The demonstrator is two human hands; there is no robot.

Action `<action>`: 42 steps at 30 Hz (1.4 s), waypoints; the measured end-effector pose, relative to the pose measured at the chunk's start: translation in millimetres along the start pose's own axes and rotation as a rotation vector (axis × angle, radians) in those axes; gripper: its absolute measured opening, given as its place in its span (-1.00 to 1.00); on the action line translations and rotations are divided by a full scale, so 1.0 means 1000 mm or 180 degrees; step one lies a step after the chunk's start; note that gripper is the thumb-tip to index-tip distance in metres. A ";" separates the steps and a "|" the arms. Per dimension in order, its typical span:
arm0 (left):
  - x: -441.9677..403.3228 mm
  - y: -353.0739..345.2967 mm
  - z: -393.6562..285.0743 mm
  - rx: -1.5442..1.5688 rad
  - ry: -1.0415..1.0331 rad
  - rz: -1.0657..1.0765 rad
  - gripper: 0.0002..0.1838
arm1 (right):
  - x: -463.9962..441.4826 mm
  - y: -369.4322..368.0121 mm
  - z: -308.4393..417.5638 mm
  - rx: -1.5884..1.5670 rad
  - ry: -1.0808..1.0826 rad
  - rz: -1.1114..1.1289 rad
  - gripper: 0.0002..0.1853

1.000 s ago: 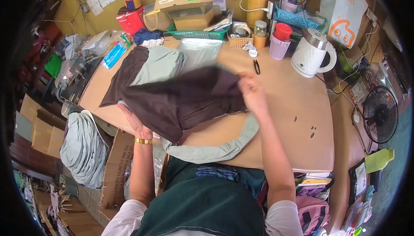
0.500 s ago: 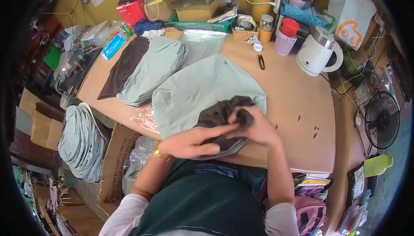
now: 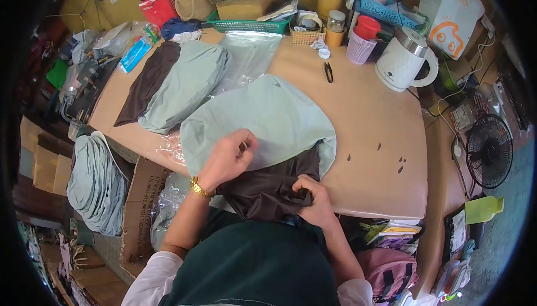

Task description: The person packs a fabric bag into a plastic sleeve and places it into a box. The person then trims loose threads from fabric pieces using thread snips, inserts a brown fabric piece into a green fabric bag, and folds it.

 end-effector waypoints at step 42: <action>0.053 0.043 -0.170 -0.0840 -0.2812 -0.1590 -0.69 | -0.137 0.020 0.023 0.2258 0.0552 -0.0571 -0.33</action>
Point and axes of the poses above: each hand's wrist, its own x-axis away from the middle knuckle, its own y-axis out of the back of the hand, z = x × y, the point moved 10 cm from there along -x, towards the middle knuckle, and after that the axes turned 13 degrees about -x, right-handed, at the moved point
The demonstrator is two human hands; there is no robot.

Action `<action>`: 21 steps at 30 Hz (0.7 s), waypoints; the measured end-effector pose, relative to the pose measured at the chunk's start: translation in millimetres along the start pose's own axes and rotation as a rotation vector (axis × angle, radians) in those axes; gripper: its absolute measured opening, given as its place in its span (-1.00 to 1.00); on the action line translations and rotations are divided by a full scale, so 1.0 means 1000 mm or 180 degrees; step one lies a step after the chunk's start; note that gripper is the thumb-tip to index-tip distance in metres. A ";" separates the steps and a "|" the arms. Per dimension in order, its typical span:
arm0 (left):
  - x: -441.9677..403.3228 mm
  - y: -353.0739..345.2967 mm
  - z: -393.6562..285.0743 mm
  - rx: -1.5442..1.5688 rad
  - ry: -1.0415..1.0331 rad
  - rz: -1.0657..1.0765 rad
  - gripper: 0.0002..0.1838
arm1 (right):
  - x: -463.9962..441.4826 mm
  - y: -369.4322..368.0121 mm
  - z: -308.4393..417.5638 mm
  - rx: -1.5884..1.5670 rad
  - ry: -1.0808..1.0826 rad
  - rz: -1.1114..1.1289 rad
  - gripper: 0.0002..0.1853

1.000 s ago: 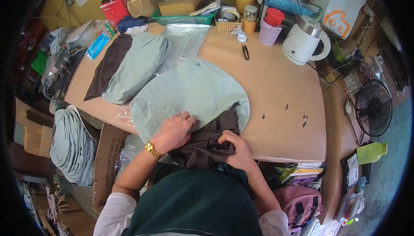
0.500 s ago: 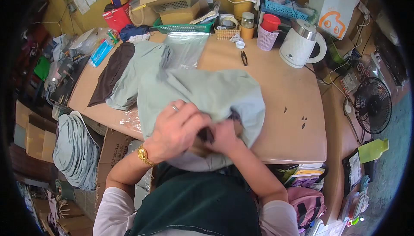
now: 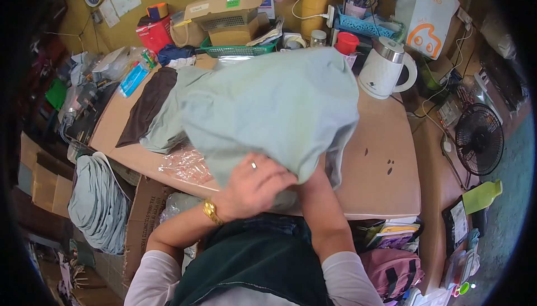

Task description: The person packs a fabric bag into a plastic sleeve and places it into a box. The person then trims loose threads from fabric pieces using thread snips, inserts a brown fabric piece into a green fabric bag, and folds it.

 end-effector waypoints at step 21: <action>0.053 -0.038 0.105 -0.1650 0.1310 0.1844 -0.60 | -0.020 0.071 -0.044 0.0529 0.0346 -0.0573 -0.68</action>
Point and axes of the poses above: each hand's wrist, its own x-axis away from the middle knuckle, its own y-axis out of the back of the hand, z = x × y, the point moved 10 cm from there along -x, towards the middle knuckle, and after that the axes turned 13 degrees about -x, right-handed, at the moved point
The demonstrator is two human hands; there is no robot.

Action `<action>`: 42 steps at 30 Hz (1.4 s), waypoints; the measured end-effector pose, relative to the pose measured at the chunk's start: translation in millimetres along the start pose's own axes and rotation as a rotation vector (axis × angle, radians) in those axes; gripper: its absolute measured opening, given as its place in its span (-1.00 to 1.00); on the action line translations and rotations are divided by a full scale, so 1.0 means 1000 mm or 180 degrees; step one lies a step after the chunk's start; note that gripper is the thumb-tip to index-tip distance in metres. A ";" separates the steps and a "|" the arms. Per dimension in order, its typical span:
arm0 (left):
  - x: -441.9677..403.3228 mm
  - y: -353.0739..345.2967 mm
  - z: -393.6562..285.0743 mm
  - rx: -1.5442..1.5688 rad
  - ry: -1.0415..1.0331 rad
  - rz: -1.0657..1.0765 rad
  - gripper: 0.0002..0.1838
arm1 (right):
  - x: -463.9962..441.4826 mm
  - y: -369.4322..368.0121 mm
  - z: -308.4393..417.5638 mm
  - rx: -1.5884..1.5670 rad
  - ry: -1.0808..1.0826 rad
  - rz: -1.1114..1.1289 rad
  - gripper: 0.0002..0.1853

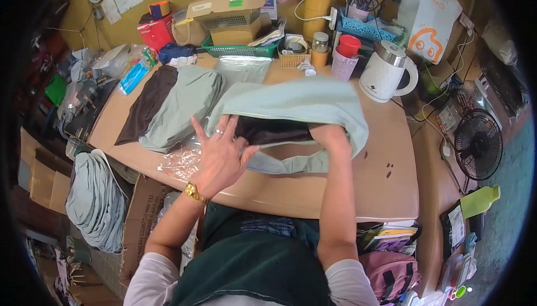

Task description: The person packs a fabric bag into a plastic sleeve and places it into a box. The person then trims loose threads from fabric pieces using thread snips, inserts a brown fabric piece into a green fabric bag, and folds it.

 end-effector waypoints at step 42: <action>0.018 -0.139 -0.069 0.0939 -0.0318 0.0708 -0.60 | 0.161 -0.090 0.086 0.0185 -0.0515 0.1847 -0.40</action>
Point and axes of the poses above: each hand's wrist, its own x-axis away from the middle knuckle, its own y-axis out of the back of the hand, z = x × y, the point moved 10 cm from there along -x, towards the middle knuckle, and after that the axes turned 13 degrees about -x, right-handed, at the moved point
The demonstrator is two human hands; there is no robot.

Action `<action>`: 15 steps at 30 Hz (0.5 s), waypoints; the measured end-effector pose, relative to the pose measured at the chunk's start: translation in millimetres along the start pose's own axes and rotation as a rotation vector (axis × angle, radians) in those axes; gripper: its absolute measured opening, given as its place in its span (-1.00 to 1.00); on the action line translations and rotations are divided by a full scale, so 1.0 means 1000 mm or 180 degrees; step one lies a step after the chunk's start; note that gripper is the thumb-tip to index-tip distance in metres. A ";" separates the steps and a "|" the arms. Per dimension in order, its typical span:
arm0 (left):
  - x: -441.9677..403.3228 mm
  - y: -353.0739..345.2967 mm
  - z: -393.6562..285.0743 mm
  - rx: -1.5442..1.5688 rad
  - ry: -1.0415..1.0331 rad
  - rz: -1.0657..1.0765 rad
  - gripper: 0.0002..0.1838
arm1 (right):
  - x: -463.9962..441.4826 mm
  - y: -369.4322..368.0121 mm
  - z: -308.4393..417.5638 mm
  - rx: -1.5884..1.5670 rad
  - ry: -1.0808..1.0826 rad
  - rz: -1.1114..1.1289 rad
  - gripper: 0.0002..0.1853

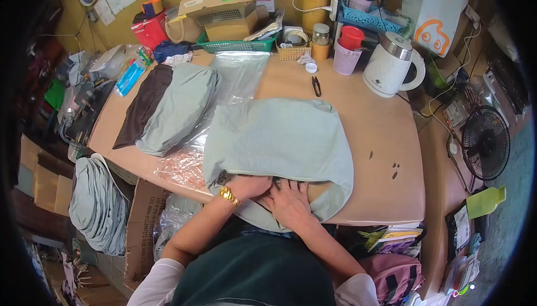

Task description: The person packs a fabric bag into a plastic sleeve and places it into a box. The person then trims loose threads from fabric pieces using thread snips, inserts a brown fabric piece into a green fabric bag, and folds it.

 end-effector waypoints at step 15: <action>-0.028 -0.010 0.025 0.0829 -0.0079 -0.0261 -0.29 | 0.006 0.011 -0.008 -0.0010 -0.0112 0.0030 -0.36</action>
Point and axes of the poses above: each hand's wrist, its own x-axis away from the middle knuckle, its own y-axis out of the back of the hand, z = x × y, the point moved 10 cm from there along -x, towards the middle knuckle, and after that the axes turned 13 degrees about -x, right-handed, at the moved point
